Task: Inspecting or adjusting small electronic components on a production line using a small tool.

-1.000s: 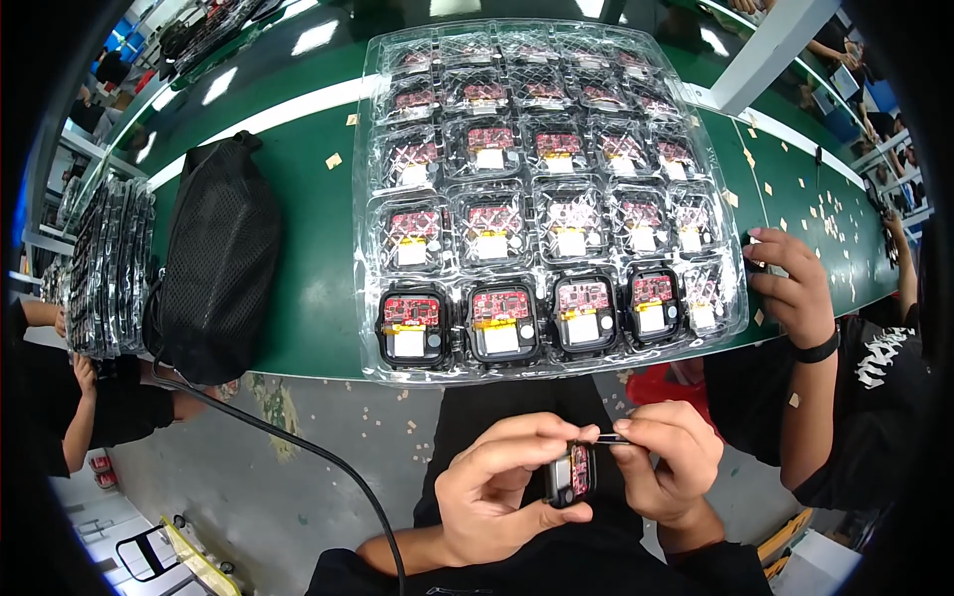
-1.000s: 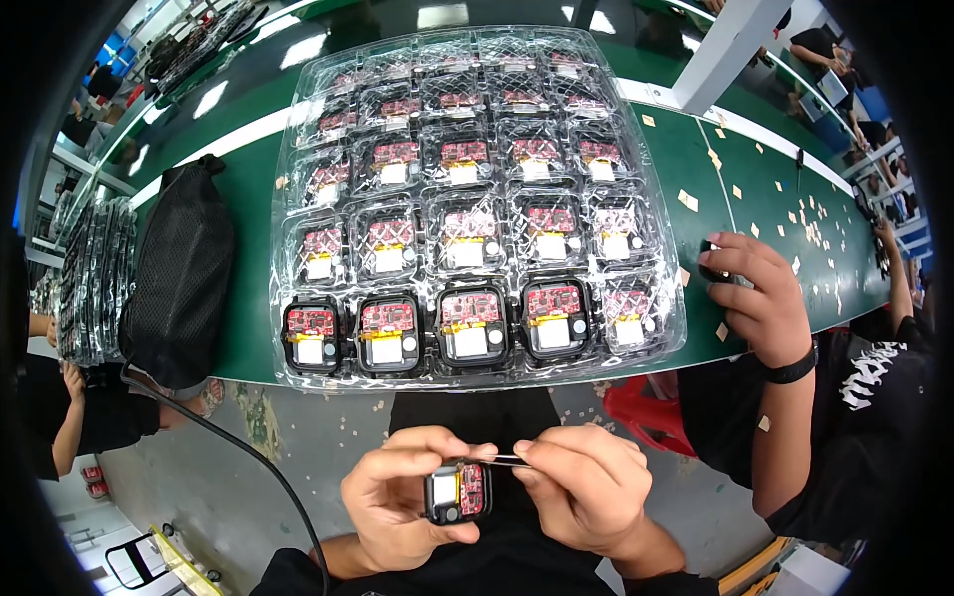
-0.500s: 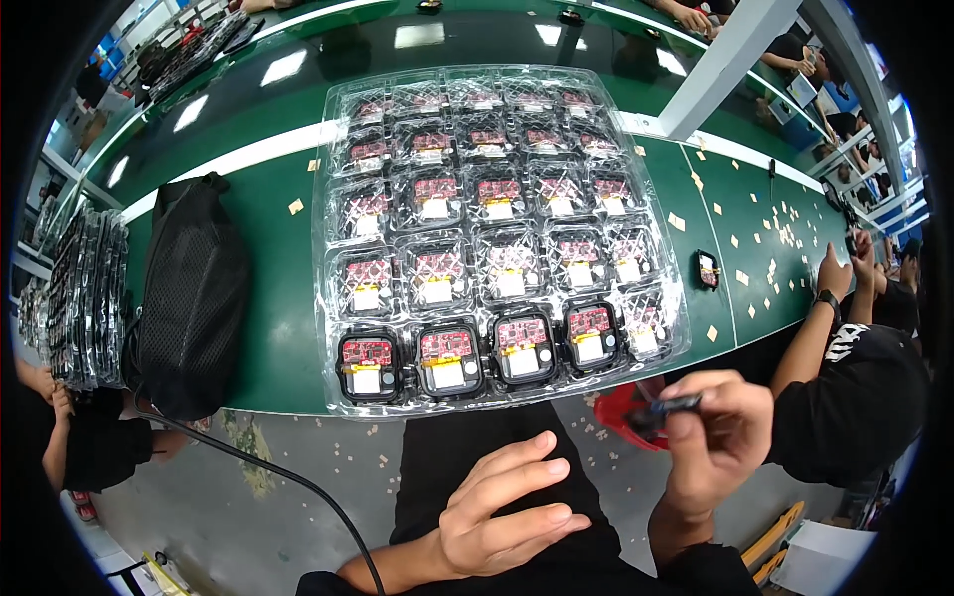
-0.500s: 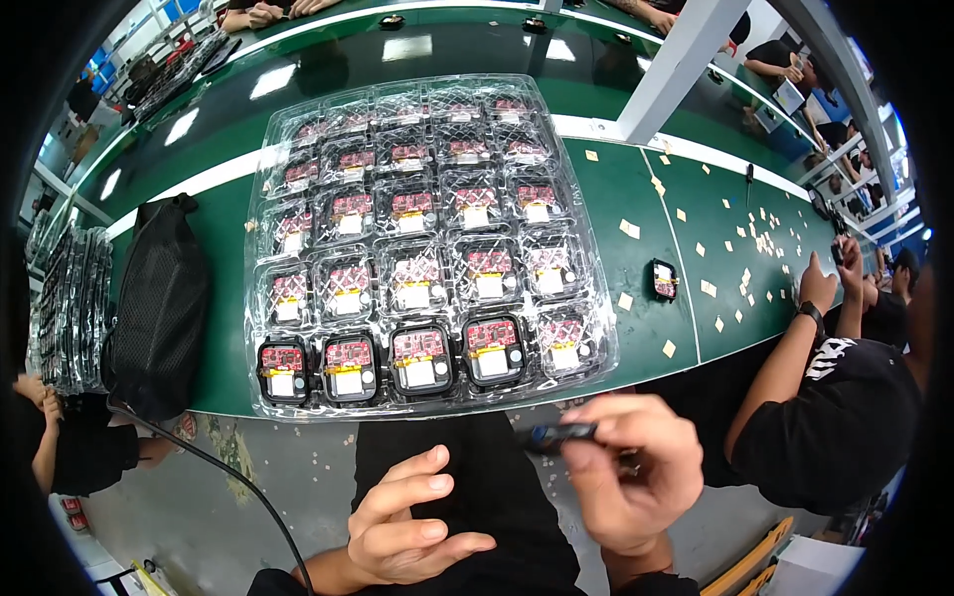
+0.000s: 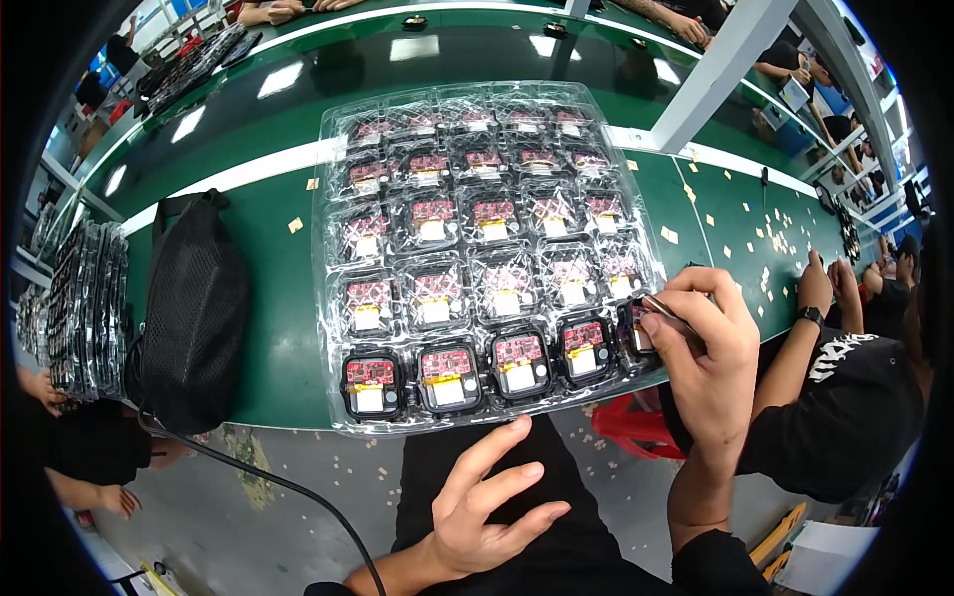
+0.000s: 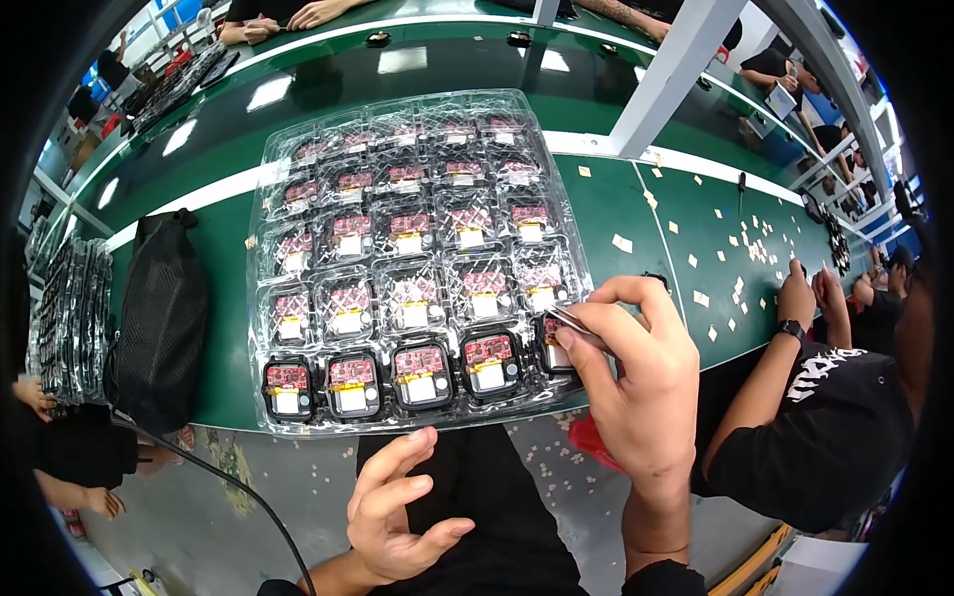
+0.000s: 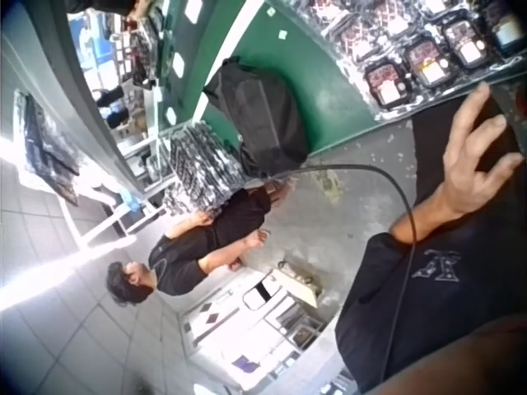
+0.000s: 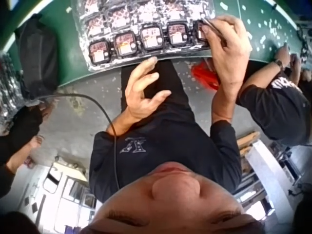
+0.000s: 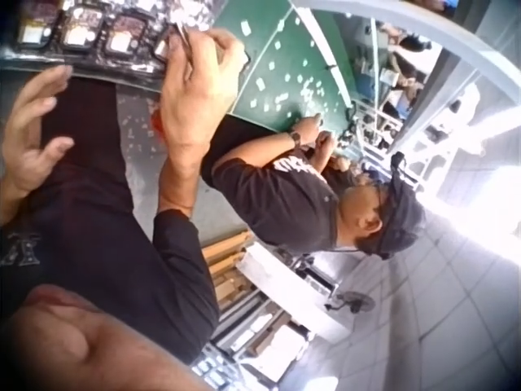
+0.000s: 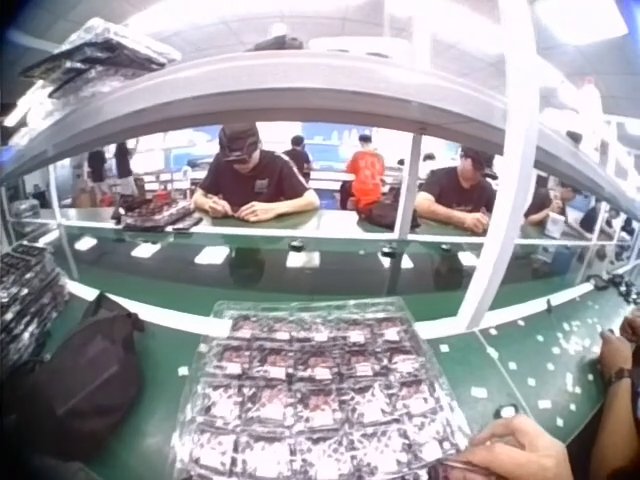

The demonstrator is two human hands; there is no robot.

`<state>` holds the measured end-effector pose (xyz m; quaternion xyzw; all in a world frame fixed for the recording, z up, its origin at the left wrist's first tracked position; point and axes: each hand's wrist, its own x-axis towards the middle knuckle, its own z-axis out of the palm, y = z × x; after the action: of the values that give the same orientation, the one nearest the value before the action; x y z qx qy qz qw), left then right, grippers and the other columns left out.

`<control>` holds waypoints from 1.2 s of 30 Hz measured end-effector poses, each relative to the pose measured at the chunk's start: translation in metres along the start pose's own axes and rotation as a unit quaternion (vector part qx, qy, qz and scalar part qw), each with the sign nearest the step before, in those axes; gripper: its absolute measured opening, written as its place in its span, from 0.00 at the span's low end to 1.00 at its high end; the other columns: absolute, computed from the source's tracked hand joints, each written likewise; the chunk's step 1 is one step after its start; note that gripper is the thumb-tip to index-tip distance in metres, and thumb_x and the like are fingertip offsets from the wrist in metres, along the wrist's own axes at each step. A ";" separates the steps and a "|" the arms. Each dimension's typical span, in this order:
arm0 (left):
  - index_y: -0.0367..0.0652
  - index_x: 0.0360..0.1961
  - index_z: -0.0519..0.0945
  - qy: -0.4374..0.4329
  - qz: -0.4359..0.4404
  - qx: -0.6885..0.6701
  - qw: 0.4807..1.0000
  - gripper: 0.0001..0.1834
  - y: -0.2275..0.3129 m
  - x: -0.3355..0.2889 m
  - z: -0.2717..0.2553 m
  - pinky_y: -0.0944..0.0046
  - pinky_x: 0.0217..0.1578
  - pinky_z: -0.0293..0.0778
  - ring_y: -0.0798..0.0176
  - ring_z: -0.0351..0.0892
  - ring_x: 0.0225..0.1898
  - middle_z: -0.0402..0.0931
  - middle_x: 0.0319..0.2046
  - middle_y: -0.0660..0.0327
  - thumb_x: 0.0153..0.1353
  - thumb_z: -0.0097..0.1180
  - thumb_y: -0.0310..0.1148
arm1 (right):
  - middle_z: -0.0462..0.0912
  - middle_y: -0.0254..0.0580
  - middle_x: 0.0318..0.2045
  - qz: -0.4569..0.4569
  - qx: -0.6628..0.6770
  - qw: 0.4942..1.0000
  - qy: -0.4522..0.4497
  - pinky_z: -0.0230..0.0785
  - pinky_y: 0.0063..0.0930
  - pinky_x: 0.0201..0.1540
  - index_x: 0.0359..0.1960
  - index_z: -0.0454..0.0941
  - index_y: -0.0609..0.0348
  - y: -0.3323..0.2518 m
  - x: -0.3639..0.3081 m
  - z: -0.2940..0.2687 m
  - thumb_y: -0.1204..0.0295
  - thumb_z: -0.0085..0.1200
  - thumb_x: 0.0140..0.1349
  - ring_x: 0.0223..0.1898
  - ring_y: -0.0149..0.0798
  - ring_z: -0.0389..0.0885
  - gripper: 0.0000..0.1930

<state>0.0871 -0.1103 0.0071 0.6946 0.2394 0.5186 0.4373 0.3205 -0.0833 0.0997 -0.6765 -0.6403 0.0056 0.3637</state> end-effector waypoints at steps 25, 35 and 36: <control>0.53 0.50 0.85 -0.022 0.157 0.302 0.940 0.19 0.025 0.035 -0.020 0.48 0.60 0.73 0.50 0.82 0.55 0.83 0.52 0.60 0.57 0.71 0.34 | 0.85 0.44 0.41 -0.062 0.024 0.991 -0.119 0.81 0.33 0.36 0.42 0.85 0.62 -0.001 0.006 -0.020 0.72 0.73 0.50 0.36 0.46 0.87 0.17; 0.47 0.42 0.89 -0.049 0.070 0.427 0.900 0.14 0.020 0.050 -0.010 0.43 0.67 0.60 0.41 0.74 0.64 0.84 0.51 0.59 0.55 0.70 0.37 | 0.85 0.42 0.45 -0.075 -0.051 0.986 -0.141 0.80 0.34 0.33 0.42 0.86 0.54 -0.006 0.003 -0.024 0.71 0.73 0.50 0.35 0.45 0.87 0.16; 0.47 0.42 0.89 -0.048 0.070 0.425 0.901 0.14 0.019 0.050 -0.009 0.43 0.67 0.60 0.41 0.74 0.64 0.84 0.51 0.59 0.55 0.70 0.37 | 0.86 0.42 0.46 -0.069 -0.068 0.984 -0.148 0.79 0.35 0.33 0.43 0.87 0.53 -0.006 0.003 -0.026 0.73 0.72 0.51 0.36 0.46 0.88 0.16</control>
<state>0.0934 -0.0775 0.0500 0.8537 0.3666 0.3624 0.0738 0.3283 -0.0937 0.1232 -0.6460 -0.7308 0.0369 0.2173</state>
